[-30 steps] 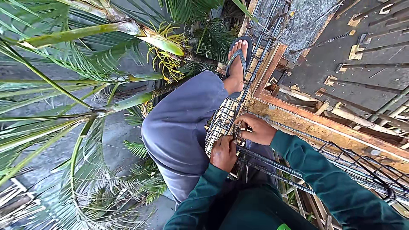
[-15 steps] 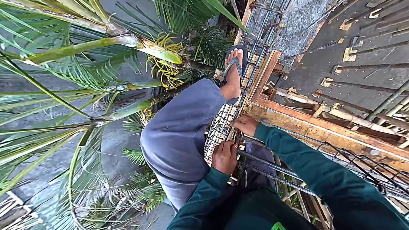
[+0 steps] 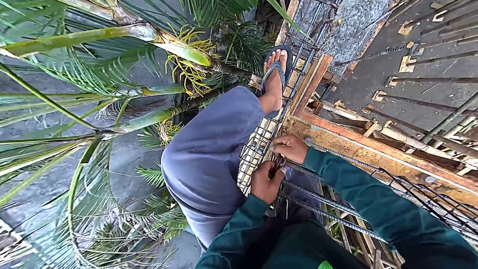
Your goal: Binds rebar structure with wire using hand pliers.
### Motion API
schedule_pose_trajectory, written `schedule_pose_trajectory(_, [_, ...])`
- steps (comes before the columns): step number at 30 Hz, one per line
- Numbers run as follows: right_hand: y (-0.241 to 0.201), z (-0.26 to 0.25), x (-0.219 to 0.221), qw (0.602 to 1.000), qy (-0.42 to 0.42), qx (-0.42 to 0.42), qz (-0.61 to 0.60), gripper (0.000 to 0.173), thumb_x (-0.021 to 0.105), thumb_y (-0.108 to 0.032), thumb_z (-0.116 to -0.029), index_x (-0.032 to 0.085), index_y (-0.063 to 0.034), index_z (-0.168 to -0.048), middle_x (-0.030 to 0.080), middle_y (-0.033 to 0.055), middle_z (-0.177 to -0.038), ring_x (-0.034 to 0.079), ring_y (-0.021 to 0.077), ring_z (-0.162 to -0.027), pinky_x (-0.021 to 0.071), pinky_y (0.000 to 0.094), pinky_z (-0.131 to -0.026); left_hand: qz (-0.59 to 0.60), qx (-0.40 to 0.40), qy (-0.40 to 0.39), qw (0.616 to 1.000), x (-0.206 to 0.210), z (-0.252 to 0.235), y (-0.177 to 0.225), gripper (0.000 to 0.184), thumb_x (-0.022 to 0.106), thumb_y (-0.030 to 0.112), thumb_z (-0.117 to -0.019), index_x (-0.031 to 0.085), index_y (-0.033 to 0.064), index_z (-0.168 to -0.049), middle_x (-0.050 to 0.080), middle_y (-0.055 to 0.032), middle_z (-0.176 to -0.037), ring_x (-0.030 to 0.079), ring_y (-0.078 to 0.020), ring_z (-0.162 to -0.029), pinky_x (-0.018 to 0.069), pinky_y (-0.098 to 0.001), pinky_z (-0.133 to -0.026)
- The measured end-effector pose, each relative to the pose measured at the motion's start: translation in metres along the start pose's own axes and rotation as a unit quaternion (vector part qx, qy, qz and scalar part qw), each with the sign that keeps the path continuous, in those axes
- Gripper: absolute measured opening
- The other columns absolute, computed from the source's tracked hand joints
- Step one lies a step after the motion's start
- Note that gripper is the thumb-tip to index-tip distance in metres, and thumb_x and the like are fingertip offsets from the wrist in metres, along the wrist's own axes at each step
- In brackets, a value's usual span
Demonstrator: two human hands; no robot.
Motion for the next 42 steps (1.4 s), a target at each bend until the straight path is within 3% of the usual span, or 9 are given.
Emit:
schedule_pose_trajectory(2, [-0.007, 0.02, -0.005, 0.999, -0.007, -0.001, 0.035, 0.032, 0.055, -0.03, -0.1038, 0.072, -0.0047, -0.094, 0.069, 0.0091, -0.096, 0.066, 0.0179, -0.087, 0.0561, 0.0407, -0.076, -0.036, 0.03, 0.012, 0.999, -0.003, 0.011, 0.007, 0.03, 0.067, 0.028, -0.0956, 0.073, -0.0012, -0.098, 0.071, -0.0103, -0.09, 0.069, -0.0167, -0.085, 0.0573, -0.0363, -0.083])
schedule_pose_trajectory(4, [-0.013, 0.054, -0.018, 0.993, -0.036, 0.08, 0.077, 0.054, 0.057, -0.048, -0.1008, 0.06, -0.009, -0.138, 0.051, 0.0142, -0.149, 0.056, 0.0259, -0.133, 0.0518, 0.0497, -0.106, -0.078, 0.053, 0.026, 0.995, -0.006, 0.017, 0.014, 0.032, 0.066, 0.03, -0.096, 0.073, -0.0008, -0.098, 0.072, -0.0116, -0.09, 0.07, -0.0201, -0.086, 0.0583, -0.0399, -0.084])
schedule_pose_trajectory(6, [-0.016, 0.089, -0.025, 0.968, -0.076, 0.199, 0.13, 0.097, 0.07, -0.068, -0.0828, 0.039, -0.0119, -0.156, 0.043, 0.0186, -0.157, 0.056, 0.033, -0.133, 0.0515, 0.057, -0.104, -0.103, 0.066, 0.038, 0.992, -0.008, 0.019, 0.02, 0.032, 0.066, 0.03, -0.0951, 0.073, -0.0017, -0.099, 0.073, -0.013, -0.091, 0.071, -0.0224, -0.087, 0.0589, -0.0412, -0.083])
schedule_pose_trajectory(9, [-0.024, 0.107, -0.018, 0.906, -0.16, 0.329, 0.212, 0.085, 0.08, -0.062, -0.0786, 0.056, -0.0053, -0.138, 0.067, 0.0231, -0.119, 0.067, 0.0413, -0.108, 0.0512, 0.0654, -0.092, -0.131, 0.062, 0.033, 0.989, -0.006, 0.024, 0.024, 0.03, 0.069, 0.026, -0.0918, 0.073, -0.0027, -0.099, 0.073, -0.0146, -0.091, 0.071, -0.0252, -0.086, 0.0593, -0.0422, -0.082])
schedule_pose_trajectory(12, [-0.019, 0.094, -0.011, 0.889, -0.22, 0.332, 0.226, 0.066, 0.068, -0.061, -0.0913, 0.065, -0.0008, -0.117, 0.067, 0.0217, -0.099, 0.066, 0.0397, -0.096, 0.0509, 0.0636, -0.085, -0.158, 0.057, 0.04, 0.985, -0.007, 0.023, 0.025, 0.026, 0.07, 0.02, -0.0901, 0.073, -0.0051, -0.099, 0.073, -0.0182, -0.092, 0.072, -0.03, -0.089, 0.0589, -0.0455, -0.084])
schedule_pose_trajectory(15, [-0.014, 0.093, -0.002, 0.878, -0.212, 0.344, 0.258, 0.064, 0.049, -0.061, -0.1032, 0.065, 0.0002, -0.114, 0.068, 0.0242, -0.104, 0.067, 0.042, -0.104, 0.0511, 0.0636, -0.09, -0.18, 0.032, 0.033, 0.983, -0.002, 0.027, 0.023, 0.028, 0.069, 0.016, -0.0903, 0.072, -0.0076, -0.106, 0.072, -0.0211, -0.096, 0.071, -0.0338, -0.093, 0.0583, -0.0474, -0.088])
schedule_pose_trajectory(20, [-0.015, 0.088, 0.012, 0.845, -0.209, 0.395, 0.293, 0.043, 0.052, -0.039, -0.1053, 0.065, -0.0005, -0.12, 0.067, 0.0265, -0.119, 0.064, 0.0439, -0.118, 0.0499, 0.0643, -0.095, -0.217, -0.006, 0.027, 0.976, 0.002, 0.028, 0.019, 0.031, 0.066, 0.008, -0.0921, 0.069, -0.0114, -0.115, 0.071, -0.0269, -0.108, 0.07, -0.0394, -0.105, 0.0549, -0.0496, -0.097])
schedule_pose_trajectory(30, [-0.006, 0.089, 0.024, 0.857, -0.145, 0.415, 0.27, 0.045, 0.055, -0.042, -0.1026, 0.068, -0.0044, -0.122, 0.068, 0.0236, -0.123, 0.064, 0.0418, -0.12, 0.05, 0.0646, -0.096, -0.314, -0.105, -0.052, 0.942, 0.008, 0.038, 0.018, 0.05, 0.058, 0.016, -0.1003, 0.052, -0.008, -0.144, 0.062, -0.0271, -0.134, 0.062, -0.037, -0.126, 0.0465, -0.0474, -0.11])
schedule_pose_trajectory(42, [0.022, 0.077, 0.015, 0.886, -0.129, 0.367, 0.253, 0.051, 0.054, -0.051, -0.1036, 0.071, -0.0034, -0.106, 0.071, 0.0217, -0.109, 0.068, 0.04, -0.11, 0.0512, 0.0644, -0.09, -0.05, -0.174, -0.133, 0.974, -0.011, 0.0, -0.024, 0.048, 0.059, 0.004, -0.1005, 0.053, 0.0004, -0.148, 0.05, -0.0227, -0.149, 0.057, -0.0336, -0.127, 0.0496, -0.0499, -0.104])
Point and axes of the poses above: each hand's wrist, its own z-axis away from the middle knuckle, its own x-axis out of the palm, y = z × x, the point moved 4 cm from there along -z, towards the middle knuckle
